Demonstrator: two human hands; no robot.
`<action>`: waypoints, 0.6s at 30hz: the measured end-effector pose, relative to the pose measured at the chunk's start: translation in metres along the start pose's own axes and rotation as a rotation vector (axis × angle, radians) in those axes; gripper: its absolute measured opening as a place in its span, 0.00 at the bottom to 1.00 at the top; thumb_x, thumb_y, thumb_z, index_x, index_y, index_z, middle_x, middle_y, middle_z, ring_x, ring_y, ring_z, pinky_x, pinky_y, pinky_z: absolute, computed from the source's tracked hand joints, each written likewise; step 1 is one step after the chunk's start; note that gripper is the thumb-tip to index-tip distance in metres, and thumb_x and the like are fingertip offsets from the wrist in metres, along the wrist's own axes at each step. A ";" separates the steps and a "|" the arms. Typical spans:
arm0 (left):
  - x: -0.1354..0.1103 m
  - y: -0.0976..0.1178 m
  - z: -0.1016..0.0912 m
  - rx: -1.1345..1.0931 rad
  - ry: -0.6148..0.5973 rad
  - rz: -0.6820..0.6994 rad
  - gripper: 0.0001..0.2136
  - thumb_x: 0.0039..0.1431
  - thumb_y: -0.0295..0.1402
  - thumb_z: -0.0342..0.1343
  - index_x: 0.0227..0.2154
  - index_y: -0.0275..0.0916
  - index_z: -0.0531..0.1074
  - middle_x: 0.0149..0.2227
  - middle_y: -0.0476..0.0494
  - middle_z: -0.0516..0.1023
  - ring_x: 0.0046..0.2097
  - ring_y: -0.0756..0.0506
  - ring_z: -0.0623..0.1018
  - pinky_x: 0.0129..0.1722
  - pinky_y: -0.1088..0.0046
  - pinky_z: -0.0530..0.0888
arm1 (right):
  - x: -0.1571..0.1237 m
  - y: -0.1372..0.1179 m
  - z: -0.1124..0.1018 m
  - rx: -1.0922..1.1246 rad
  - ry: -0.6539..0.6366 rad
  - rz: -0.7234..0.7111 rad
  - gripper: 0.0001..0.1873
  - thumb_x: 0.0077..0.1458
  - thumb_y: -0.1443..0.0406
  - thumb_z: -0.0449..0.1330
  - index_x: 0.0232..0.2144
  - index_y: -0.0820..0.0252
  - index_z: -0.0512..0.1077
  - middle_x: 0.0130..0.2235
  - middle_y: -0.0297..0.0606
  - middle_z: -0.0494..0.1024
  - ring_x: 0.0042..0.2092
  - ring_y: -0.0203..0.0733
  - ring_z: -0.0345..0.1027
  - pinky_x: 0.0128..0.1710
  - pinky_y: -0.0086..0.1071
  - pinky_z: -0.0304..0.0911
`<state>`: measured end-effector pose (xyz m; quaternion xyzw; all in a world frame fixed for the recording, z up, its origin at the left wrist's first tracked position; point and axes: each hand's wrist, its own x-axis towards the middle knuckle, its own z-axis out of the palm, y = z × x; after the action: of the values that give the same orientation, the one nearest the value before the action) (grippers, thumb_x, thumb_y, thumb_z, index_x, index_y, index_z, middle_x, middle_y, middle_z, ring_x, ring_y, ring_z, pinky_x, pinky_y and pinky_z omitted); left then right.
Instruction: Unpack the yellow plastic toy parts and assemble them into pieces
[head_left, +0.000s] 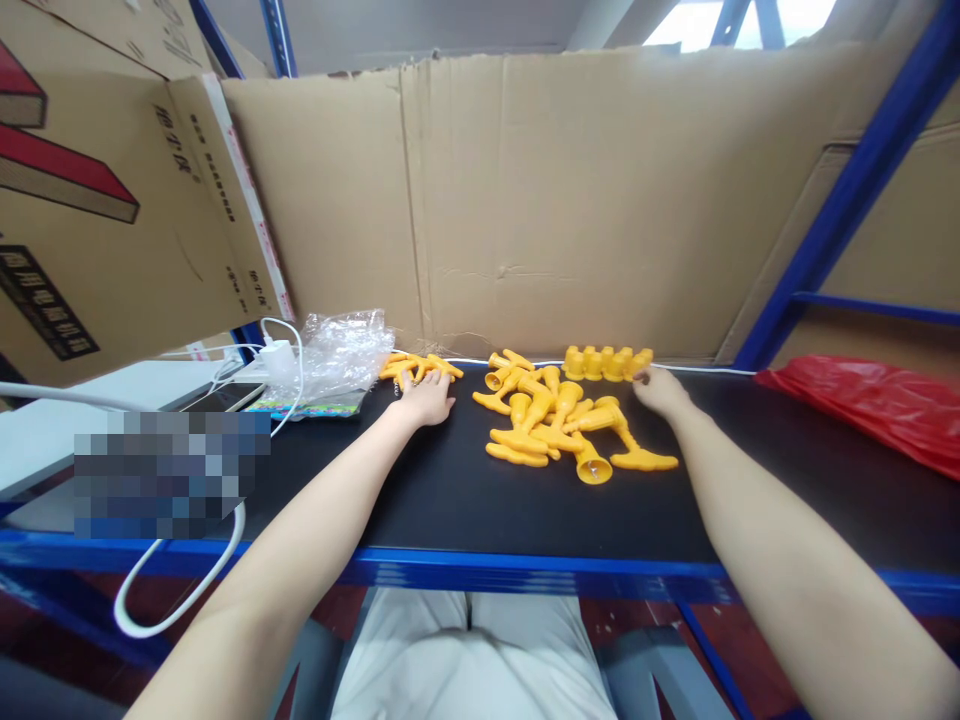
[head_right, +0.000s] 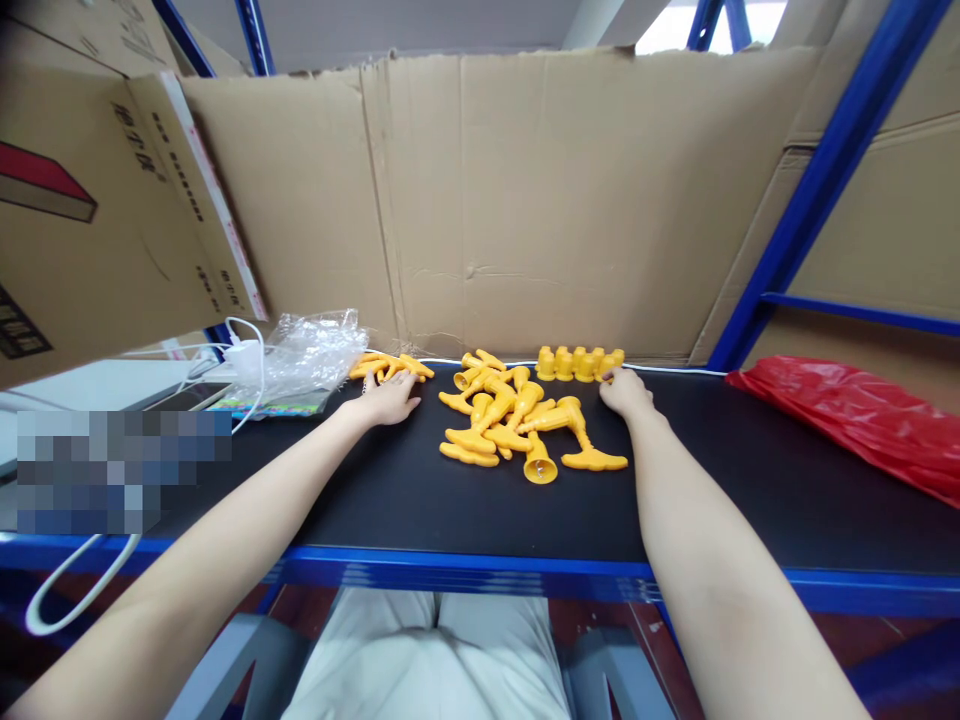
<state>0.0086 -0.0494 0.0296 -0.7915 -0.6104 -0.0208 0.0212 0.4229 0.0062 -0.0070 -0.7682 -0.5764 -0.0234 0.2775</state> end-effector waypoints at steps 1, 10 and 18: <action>0.000 0.000 0.000 0.005 -0.011 -0.016 0.24 0.62 0.38 0.42 0.59 0.37 0.53 0.65 0.29 0.50 0.66 0.35 0.50 0.58 0.38 0.40 | -0.001 -0.003 -0.003 -0.025 0.000 0.014 0.13 0.49 0.67 0.53 0.37 0.62 0.72 0.46 0.49 0.73 0.48 0.51 0.67 0.46 0.41 0.61; 0.004 0.000 0.005 0.006 0.055 -0.027 0.24 0.61 0.40 0.45 0.58 0.36 0.56 0.66 0.30 0.46 0.66 0.33 0.46 0.59 0.39 0.40 | -0.014 -0.043 -0.028 -0.021 0.204 -0.089 0.12 0.53 0.67 0.49 0.36 0.61 0.70 0.44 0.49 0.71 0.45 0.49 0.66 0.45 0.37 0.60; -0.002 0.020 0.005 -0.189 0.263 0.344 0.18 0.62 0.34 0.41 0.54 0.43 0.63 0.55 0.40 0.69 0.58 0.40 0.66 0.60 0.44 0.48 | -0.031 -0.102 -0.040 0.103 0.213 -0.427 0.10 0.53 0.67 0.50 0.36 0.59 0.69 0.40 0.45 0.74 0.40 0.47 0.67 0.43 0.38 0.61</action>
<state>0.0274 -0.0566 0.0244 -0.8727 -0.4540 -0.1770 0.0294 0.3328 -0.0203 0.0567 -0.6069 -0.6939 -0.1330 0.3641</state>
